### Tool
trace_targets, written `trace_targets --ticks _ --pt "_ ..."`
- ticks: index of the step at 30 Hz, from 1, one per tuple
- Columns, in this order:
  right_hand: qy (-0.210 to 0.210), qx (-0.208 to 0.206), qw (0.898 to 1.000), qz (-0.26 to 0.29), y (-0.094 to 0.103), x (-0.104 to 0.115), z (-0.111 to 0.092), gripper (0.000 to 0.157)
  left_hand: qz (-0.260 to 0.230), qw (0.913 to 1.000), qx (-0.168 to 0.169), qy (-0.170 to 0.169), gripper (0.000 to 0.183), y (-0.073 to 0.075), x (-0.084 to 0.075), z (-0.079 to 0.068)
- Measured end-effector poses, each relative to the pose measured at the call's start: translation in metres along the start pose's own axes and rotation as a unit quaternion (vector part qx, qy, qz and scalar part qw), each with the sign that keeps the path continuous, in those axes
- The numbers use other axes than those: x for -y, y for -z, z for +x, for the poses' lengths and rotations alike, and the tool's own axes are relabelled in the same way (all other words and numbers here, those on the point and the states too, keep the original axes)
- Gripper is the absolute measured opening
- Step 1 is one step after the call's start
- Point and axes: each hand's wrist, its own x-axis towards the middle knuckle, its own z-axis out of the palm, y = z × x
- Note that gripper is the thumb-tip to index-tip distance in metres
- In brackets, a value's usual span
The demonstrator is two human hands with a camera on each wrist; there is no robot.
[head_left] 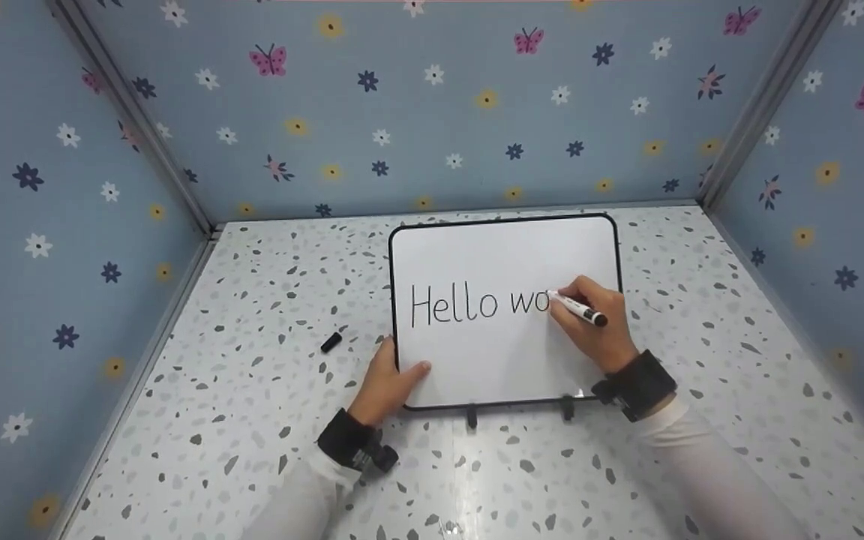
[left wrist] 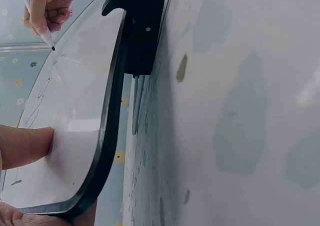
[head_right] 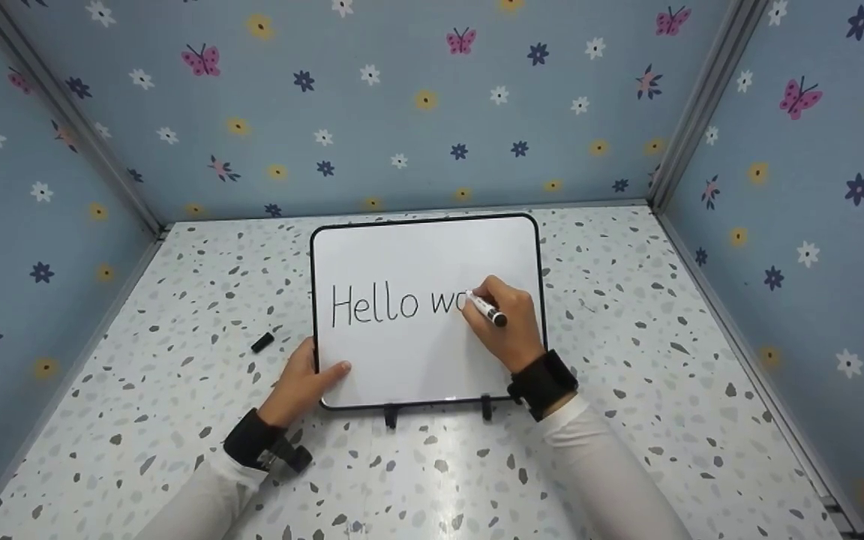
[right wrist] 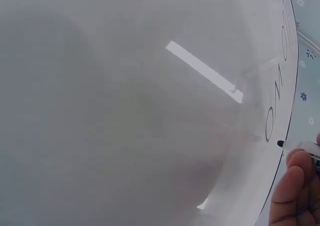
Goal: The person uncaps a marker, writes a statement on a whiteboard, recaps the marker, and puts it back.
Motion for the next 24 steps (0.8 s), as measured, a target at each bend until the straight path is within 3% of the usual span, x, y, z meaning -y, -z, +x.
trace_targets --ticks 9,24 --pt "-0.022 -0.006 1.0 -0.006 0.0087 -0.0037 -0.0022 0.009 -0.007 1.0 -0.002 0.004 0.067 -0.0016 0.001 0.0012" --pt "-0.02 0.012 1.0 -0.002 0.0078 -0.0062 -0.0019 0.009 0.003 1.0 -0.001 -0.004 0.068 -0.0017 0.0019 0.0011"
